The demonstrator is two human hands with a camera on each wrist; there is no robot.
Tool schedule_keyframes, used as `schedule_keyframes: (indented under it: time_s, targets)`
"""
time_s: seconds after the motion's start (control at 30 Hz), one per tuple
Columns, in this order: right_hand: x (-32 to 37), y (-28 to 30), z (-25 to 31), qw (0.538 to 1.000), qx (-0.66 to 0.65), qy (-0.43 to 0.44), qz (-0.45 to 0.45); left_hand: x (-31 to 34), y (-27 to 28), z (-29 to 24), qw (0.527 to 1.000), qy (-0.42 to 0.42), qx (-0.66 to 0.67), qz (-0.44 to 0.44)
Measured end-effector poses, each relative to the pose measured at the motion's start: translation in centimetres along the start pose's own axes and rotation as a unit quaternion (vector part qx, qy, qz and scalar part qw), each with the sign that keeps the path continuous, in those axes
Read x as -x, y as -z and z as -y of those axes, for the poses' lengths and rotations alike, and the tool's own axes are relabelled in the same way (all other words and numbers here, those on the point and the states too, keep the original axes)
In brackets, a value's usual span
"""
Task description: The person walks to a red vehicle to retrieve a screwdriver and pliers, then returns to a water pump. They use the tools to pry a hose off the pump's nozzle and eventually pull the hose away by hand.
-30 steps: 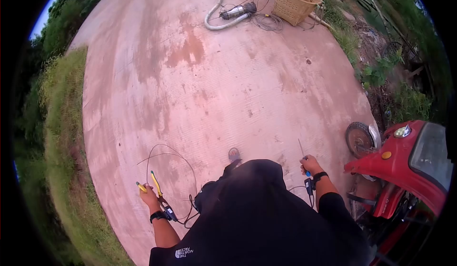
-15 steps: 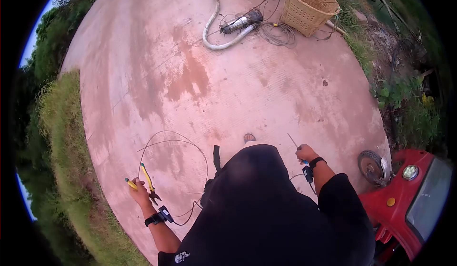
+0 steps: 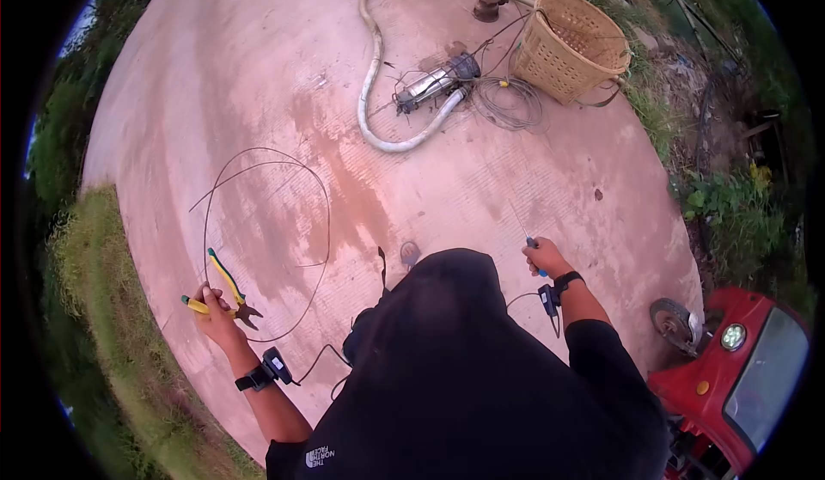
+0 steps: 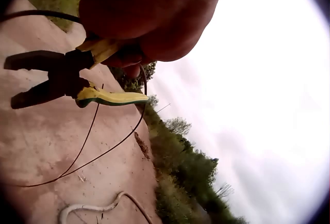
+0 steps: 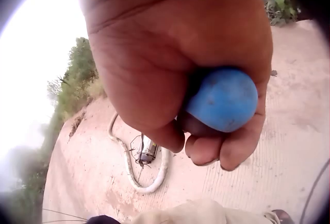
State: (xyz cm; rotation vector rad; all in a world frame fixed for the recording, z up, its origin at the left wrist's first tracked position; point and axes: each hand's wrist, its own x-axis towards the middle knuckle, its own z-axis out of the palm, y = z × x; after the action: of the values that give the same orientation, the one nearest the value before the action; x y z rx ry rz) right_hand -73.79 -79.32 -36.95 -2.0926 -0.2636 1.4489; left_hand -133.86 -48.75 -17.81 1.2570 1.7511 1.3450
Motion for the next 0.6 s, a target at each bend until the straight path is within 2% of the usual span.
schedule_keyframes:
  time_s: [0.17,0.27,0.33,0.43,0.47,0.53,0.6]
  targets:
    - [-1.4,-5.2,-3.3,0.973,0.02,-0.229,0.028,-13.7,-10.5,-5.3,0.997,-0.056,0.011,0.05]
    - [-5.2,-7.1,1.6,0.962,0.033,-0.262,0.062,-20.8,-17.0,-7.2,0.995,-0.072,0.006,0.066]
    - [-10.9,-7.7,7.4,0.957,0.064,-0.263,0.108,-25.0,-21.9,-9.0,0.994,-0.078,0.022,0.074]
    - [-19.2,-7.7,18.5,0.991,-0.017,-0.123,0.055,-30.4,-28.4,-12.4,0.991,-0.09,0.035,0.092]
    - [-20.3,-7.8,24.6,0.998,-0.023,-0.061,0.001,-32.7,-30.4,-13.2,0.99,-0.094,0.04,0.101]
    - [-23.6,-7.4,33.4,0.99,-0.14,0.027,-0.004,-37.0,-34.6,-14.7,0.986,-0.104,0.059,0.116]
    - [-24.8,-7.2,41.1,0.983,-0.157,0.098,-0.012,-41.3,-39.1,-15.4,0.981,-0.109,0.081,0.14]
